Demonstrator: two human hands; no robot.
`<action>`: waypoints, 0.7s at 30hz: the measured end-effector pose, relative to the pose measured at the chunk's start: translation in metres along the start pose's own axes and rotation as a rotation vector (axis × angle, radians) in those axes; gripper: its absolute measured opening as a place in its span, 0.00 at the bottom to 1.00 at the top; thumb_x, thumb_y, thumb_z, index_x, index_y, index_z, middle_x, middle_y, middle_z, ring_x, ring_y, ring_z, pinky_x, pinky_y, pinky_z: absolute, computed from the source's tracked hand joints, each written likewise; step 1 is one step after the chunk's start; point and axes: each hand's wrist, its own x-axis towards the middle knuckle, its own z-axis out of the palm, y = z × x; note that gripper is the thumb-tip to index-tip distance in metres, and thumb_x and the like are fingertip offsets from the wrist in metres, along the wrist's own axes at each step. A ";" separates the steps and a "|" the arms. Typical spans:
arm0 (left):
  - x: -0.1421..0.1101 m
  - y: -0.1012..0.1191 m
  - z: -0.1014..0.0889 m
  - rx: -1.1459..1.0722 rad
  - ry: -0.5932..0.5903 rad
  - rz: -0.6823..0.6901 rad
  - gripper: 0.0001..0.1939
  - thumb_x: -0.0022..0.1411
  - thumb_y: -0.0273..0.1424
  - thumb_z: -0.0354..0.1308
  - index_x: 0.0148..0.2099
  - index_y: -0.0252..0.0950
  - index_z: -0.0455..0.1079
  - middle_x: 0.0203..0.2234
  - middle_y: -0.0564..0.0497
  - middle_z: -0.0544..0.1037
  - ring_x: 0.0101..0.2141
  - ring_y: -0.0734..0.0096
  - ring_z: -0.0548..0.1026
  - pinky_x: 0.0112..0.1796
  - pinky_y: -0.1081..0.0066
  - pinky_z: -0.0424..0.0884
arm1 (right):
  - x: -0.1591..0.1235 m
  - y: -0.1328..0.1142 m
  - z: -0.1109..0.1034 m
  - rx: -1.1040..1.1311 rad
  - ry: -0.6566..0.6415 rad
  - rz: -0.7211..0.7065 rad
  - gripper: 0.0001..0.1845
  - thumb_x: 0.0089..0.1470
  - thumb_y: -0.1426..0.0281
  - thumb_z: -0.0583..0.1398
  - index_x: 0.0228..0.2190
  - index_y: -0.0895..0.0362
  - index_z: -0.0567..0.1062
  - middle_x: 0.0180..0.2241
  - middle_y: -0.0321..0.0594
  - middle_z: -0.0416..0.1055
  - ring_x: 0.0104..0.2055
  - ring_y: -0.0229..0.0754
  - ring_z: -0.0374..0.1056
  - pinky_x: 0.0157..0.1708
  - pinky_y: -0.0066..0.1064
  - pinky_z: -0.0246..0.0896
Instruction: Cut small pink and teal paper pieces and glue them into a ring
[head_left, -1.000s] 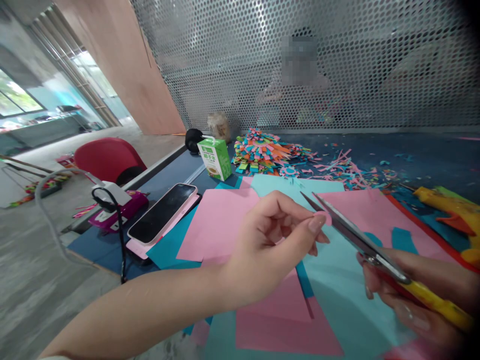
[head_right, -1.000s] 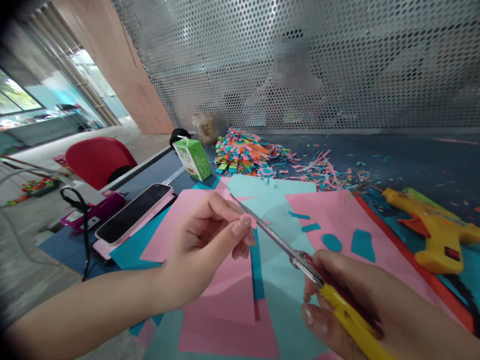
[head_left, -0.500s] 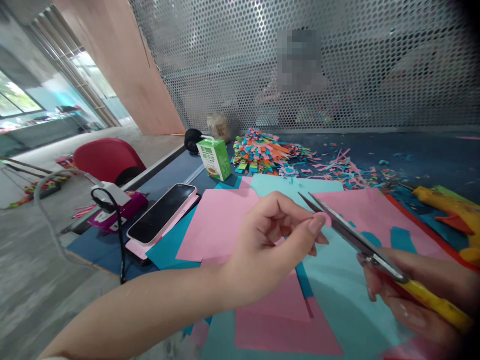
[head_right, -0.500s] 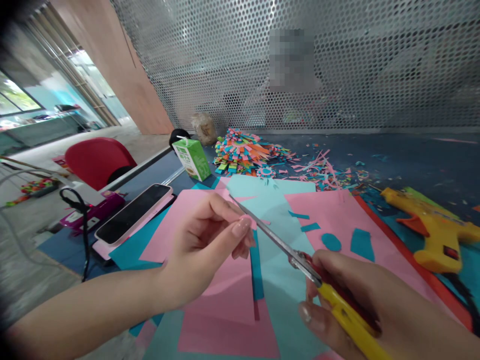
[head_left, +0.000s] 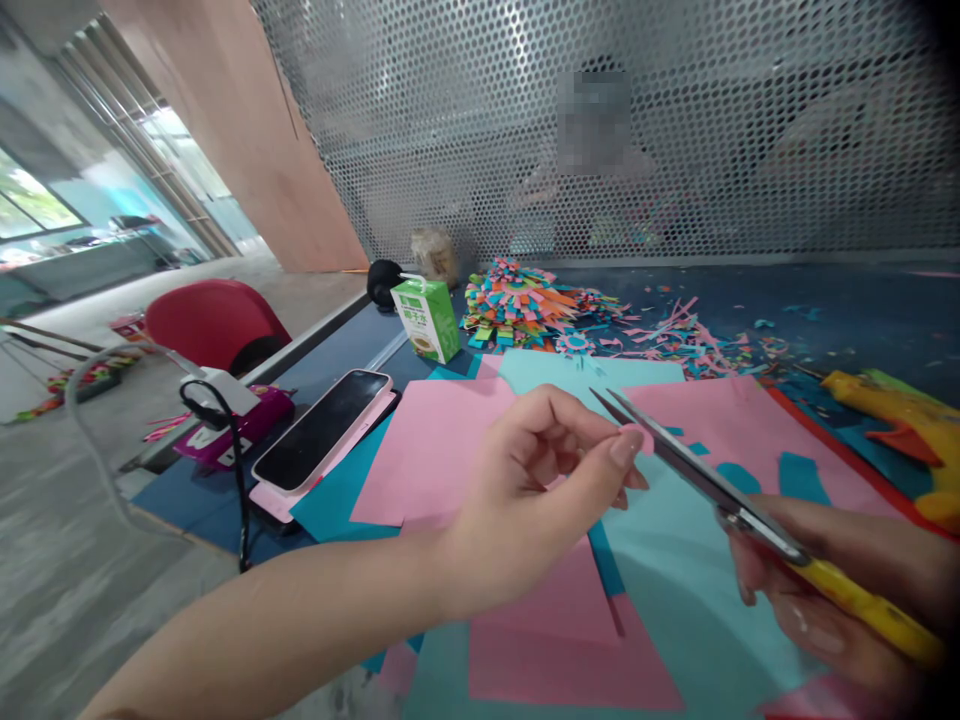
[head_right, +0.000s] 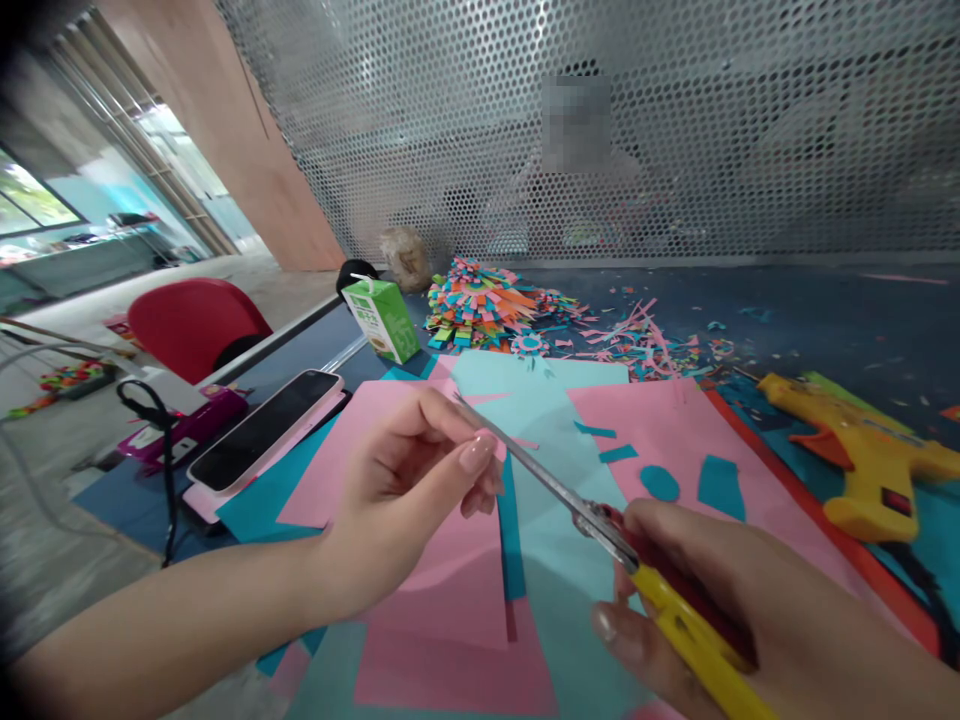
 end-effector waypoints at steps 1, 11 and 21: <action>0.000 0.000 0.000 -0.003 0.001 -0.005 0.09 0.61 0.29 0.61 0.30 0.34 0.65 0.22 0.55 0.73 0.21 0.83 0.71 0.22 0.81 0.68 | 0.000 0.000 0.000 -0.013 -0.017 -0.016 0.18 0.48 0.46 0.59 0.24 0.45 0.71 0.17 0.33 0.59 0.16 0.41 0.54 0.13 0.29 0.54; 0.000 0.000 0.000 -0.016 0.009 -0.038 0.10 0.61 0.29 0.61 0.30 0.34 0.65 0.22 0.54 0.73 0.21 0.83 0.71 0.23 0.81 0.68 | 0.007 -0.011 0.011 -0.038 0.162 -0.009 0.21 0.38 0.46 0.64 0.22 0.48 0.69 0.14 0.31 0.52 0.16 0.41 0.53 0.12 0.29 0.49; 0.000 0.000 0.000 -0.046 0.027 -0.055 0.11 0.59 0.32 0.64 0.29 0.34 0.66 0.21 0.55 0.73 0.21 0.82 0.70 0.22 0.81 0.68 | -0.002 0.006 0.001 -0.078 -0.023 -0.084 0.20 0.52 0.46 0.56 0.24 0.48 0.68 0.16 0.31 0.57 0.17 0.38 0.53 0.14 0.27 0.51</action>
